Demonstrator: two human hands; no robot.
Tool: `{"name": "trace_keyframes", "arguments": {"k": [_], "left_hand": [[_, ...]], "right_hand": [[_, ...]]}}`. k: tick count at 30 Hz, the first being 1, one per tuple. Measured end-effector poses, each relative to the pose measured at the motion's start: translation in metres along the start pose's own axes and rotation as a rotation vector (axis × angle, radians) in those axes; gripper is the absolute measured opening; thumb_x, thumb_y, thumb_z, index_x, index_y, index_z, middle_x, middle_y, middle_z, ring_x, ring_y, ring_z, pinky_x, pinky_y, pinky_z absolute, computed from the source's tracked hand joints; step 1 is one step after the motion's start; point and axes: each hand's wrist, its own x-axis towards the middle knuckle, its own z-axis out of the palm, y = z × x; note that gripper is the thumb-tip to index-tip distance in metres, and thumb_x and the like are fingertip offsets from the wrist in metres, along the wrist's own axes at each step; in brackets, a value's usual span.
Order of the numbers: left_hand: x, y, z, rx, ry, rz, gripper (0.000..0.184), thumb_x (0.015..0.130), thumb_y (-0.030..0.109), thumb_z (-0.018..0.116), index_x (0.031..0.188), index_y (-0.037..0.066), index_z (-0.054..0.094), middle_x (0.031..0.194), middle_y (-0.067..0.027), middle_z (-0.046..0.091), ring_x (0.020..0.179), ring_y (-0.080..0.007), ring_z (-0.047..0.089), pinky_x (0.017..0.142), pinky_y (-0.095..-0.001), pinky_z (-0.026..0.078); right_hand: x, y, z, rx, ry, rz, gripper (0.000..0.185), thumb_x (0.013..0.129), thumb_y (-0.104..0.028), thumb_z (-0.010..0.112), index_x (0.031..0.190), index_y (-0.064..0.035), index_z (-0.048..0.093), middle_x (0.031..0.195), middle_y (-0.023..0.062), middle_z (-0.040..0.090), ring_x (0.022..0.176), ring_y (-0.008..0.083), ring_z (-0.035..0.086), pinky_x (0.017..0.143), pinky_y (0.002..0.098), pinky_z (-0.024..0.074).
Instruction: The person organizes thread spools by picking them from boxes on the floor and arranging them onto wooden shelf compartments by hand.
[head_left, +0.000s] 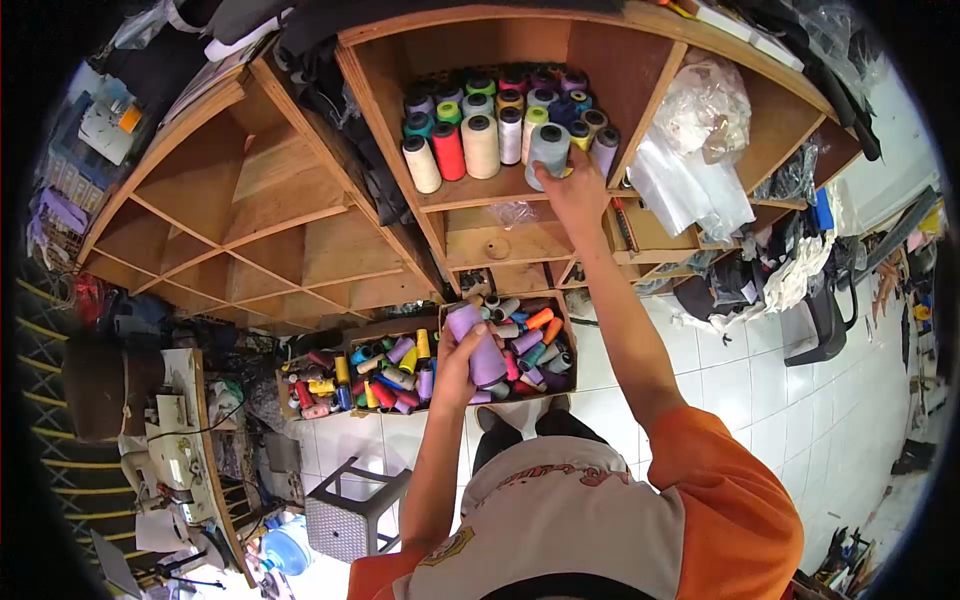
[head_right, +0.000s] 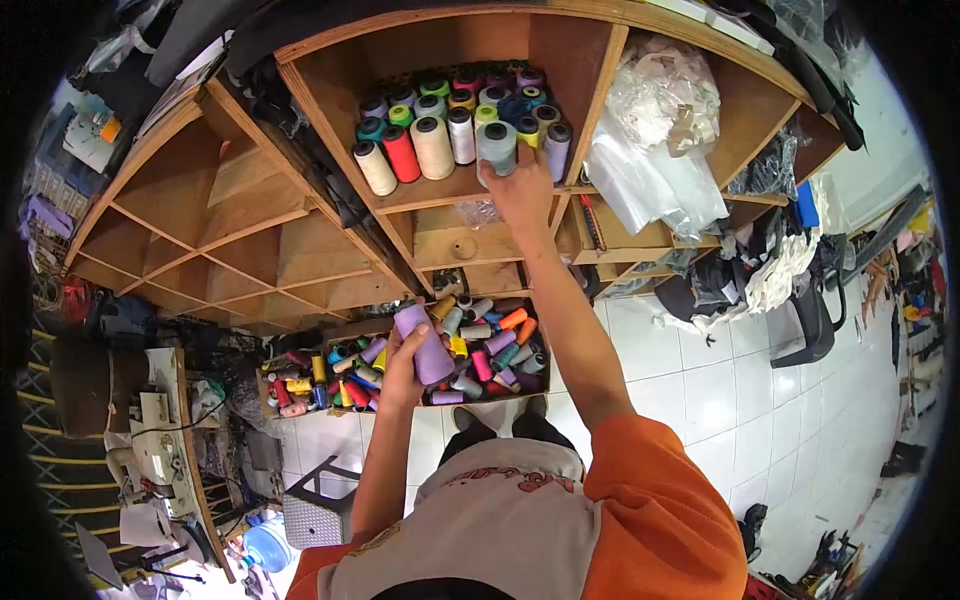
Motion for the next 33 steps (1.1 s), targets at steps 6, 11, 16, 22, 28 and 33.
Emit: {"name": "trace_keyframes", "arguments": {"k": [6, 11, 16, 22, 28, 33], "left_hand": [[0.006, -0.001, -0.014, -0.199, -0.158, 0.032, 0.052, 0.081, 0.007, 0.054, 0.131, 0.008, 0.036, 0.103, -0.0136, 0.057, 0.091, -0.0242, 0.058, 0.082, -0.038, 0.049], [0.025, 0.017, 0.003, 0.203, -0.118, 0.19, 0.065, 0.08, 0.003, 0.059, 0.137, 0.002, 0.028, 0.118, -0.0158, 0.052, 0.105, -0.0253, 0.054, 0.093, -0.0371, 0.044], [0.079, 0.043, 0.026, 0.648, -0.071, 0.482, 0.064, 0.077, -0.002, 0.067, 0.131, -0.002, 0.034, 0.118, -0.0129, 0.054, 0.106, -0.0218, 0.055, 0.091, -0.034, 0.045], [0.144, 0.048, 0.053, 0.701, 0.002, 0.688, 0.06, 0.069, 0.005, 0.076, 0.123, 0.0, 0.05, 0.11, -0.0126, 0.056, 0.099, -0.0214, 0.058, 0.084, -0.0336, 0.048], [0.178, 0.05, 0.089, 0.938, 0.185, 0.889, 0.06, 0.065, 0.005, 0.078, 0.12, 0.004, 0.055, 0.1, -0.0116, 0.06, 0.082, -0.0211, 0.058, 0.07, -0.0327, 0.047], [0.19, 0.042, 0.104, 0.863, 0.265, 0.86, 0.055, 0.065, 0.004, 0.077, 0.116, 0.002, 0.056, 0.1, -0.0147, 0.059, 0.083, -0.0247, 0.059, 0.07, -0.0347, 0.048]], "right_hand": [[-0.016, 0.019, 0.026, 0.051, 0.052, -0.055, 0.053, 0.069, -0.015, 0.074, 0.111, 0.0065, 0.051, 0.098, 0.0229, 0.055, 0.089, 0.04, 0.056, 0.074, 0.0444, 0.0481], [-0.028, 0.029, 0.034, 0.137, 0.085, -0.032, 0.049, 0.068, -0.006, 0.074, 0.11, 0.0056, 0.05, 0.095, 0.0214, 0.054, 0.084, 0.0388, 0.055, 0.073, 0.044, 0.0476], [-0.032, 0.028, 0.034, 0.134, 0.072, 0.034, 0.042, 0.067, -0.006, 0.076, 0.101, 0.0038, 0.052, 0.091, 0.0164, 0.057, 0.083, 0.0311, 0.059, 0.068, 0.0377, 0.0496], [-0.039, 0.038, 0.024, 0.158, 0.017, 0.012, 0.04, 0.071, -0.006, 0.073, 0.102, 0.0035, 0.049, 0.092, 0.0169, 0.056, 0.081, 0.0319, 0.058, 0.069, 0.0384, 0.0494], [-0.091, 0.066, -0.015, 0.245, -0.112, 0.098, 0.035, 0.074, -0.007, 0.071, 0.101, 0.0029, 0.051, 0.09, 0.015, 0.058, 0.078, 0.0282, 0.06, 0.065, 0.0364, 0.0496], [-0.148, 0.111, -0.053, 0.187, -0.174, 0.186, 0.028, 0.072, -0.006, 0.074, 0.093, 0.0021, 0.056, 0.083, 0.0109, 0.061, 0.07, 0.022, 0.063, 0.059, 0.0303, 0.0514]]}}
